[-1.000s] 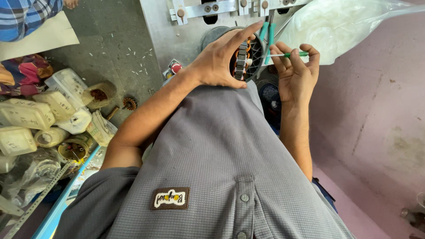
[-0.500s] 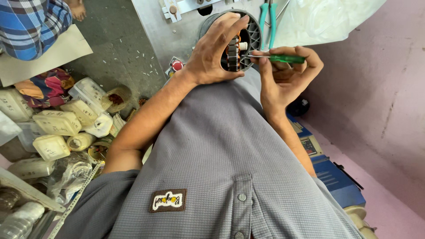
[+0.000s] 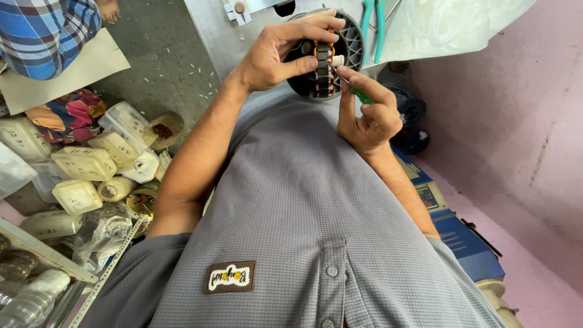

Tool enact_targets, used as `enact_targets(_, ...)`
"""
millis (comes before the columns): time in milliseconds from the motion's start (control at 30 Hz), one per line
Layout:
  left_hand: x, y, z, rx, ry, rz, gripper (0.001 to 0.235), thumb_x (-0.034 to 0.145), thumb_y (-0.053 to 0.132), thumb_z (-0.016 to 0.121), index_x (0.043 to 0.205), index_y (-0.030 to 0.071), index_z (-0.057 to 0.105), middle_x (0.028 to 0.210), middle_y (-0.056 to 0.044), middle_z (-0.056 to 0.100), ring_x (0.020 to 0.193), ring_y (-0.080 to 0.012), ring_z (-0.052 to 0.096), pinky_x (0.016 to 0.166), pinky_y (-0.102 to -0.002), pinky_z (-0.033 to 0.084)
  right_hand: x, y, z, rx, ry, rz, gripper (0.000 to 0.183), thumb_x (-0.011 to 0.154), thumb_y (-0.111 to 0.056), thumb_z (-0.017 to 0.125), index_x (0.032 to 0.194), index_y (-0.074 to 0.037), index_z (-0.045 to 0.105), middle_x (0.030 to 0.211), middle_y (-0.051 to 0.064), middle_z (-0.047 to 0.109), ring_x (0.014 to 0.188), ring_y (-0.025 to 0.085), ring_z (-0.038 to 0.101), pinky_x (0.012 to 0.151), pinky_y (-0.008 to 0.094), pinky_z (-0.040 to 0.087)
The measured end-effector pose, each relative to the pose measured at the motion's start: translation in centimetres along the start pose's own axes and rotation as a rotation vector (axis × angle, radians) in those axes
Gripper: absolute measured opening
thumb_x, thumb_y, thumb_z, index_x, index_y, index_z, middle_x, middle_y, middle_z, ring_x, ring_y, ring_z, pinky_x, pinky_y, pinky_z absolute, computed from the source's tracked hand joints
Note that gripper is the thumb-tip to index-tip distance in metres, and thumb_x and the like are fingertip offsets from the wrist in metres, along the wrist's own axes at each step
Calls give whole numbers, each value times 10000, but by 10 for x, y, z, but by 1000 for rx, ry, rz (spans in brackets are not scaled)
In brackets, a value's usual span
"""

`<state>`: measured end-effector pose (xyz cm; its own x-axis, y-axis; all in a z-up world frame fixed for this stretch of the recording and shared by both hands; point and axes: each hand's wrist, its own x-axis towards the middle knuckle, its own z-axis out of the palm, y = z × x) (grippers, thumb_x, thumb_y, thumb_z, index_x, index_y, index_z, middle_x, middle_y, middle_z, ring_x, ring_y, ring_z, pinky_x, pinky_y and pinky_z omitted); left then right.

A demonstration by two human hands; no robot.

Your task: The person works on a copper-wound fan stator using a screwdriver, manipulating the wires and central components by hand over a metal work surface.

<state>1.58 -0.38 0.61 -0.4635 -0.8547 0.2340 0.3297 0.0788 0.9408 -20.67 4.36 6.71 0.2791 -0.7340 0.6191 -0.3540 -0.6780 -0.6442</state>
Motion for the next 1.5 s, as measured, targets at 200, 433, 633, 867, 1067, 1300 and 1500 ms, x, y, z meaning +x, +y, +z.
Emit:
enact_targets(200, 3, 9, 1, 14, 5, -30, 359, 1049, 128, 764, 1388, 72, 660, 1579, -137, 550, 1539, -295, 429, 1333, -436, 359, 0, -1, -4, -37, -28, 33, 526, 914, 223, 713, 963, -36, 257, 1117, 255, 619, 1051, 405, 755, 787, 357, 678)
enact_targets(433, 2, 8, 1, 106, 19, -28, 313, 1028, 205, 773, 1316, 98, 716, 1449, -63, 661, 1540, -304, 469, 1352, -481, 364, 12, -8, 4, -1, -37, 88, 509, 969, 205, 686, 971, -32, 236, 1146, 217, 587, 1113, 347, 744, 854, 340, 667)
enact_targets(633, 3, 6, 0, 84, 16, -10, 323, 1006, 222, 780, 1299, 99, 724, 1417, -62, 677, 1525, -304, 481, 1345, -500, 360, 54, -16, -22, 72, -307, 446, 468, 1050, 216, 693, 988, -26, 297, 1095, 197, 583, 1078, 291, 777, 875, 290, 650)
enact_targets(867, 1, 9, 5, 79, 65, -15, 269, 1047, 161, 706, 1310, 106, 719, 1421, -63, 684, 1520, -295, 499, 1346, -493, 363, 57, -13, -26, 301, -161, 547, 443, 1068, 222, 632, 1085, -53, 285, 1135, 160, 542, 1107, 249, 752, 928, 305, 682)
enact_targets(1067, 1, 4, 7, 74, 80, -30, 413, 1068, 160, 711, 1456, 105, 581, 1427, -55, 671, 1419, -236, 608, 1287, -424, 475, 51, 21, -26, 479, -188, 614, 430, 1069, 240, 617, 1096, -45, 297, 1129, 134, 524, 1071, 214, 715, 991, 338, 663)
enact_targets(1300, -3, 2, 12, 94, 113, -32, 464, 1074, 210, 726, 1479, 99, 528, 1426, -73, 670, 1413, -245, 635, 1270, -419, 512, 89, 50, -32, 534, -457, 674, 427, 966, 241, 628, 1095, -52, 345, 1027, 109, 575, 979, 197, 743, 911, 343, 650)
enact_targets(1500, -2, 8, 11, 99, 120, -59, 480, 1063, 253, 715, 1465, 86, 513, 1399, -61, 688, 1415, -254, 636, 1252, -422, 517, 93, 17, -25, 285, -471, 463, 415, 981, 236, 650, 1085, -19, 340, 1073, 130, 551, 1024, 218, 724, 920, 321, 666)
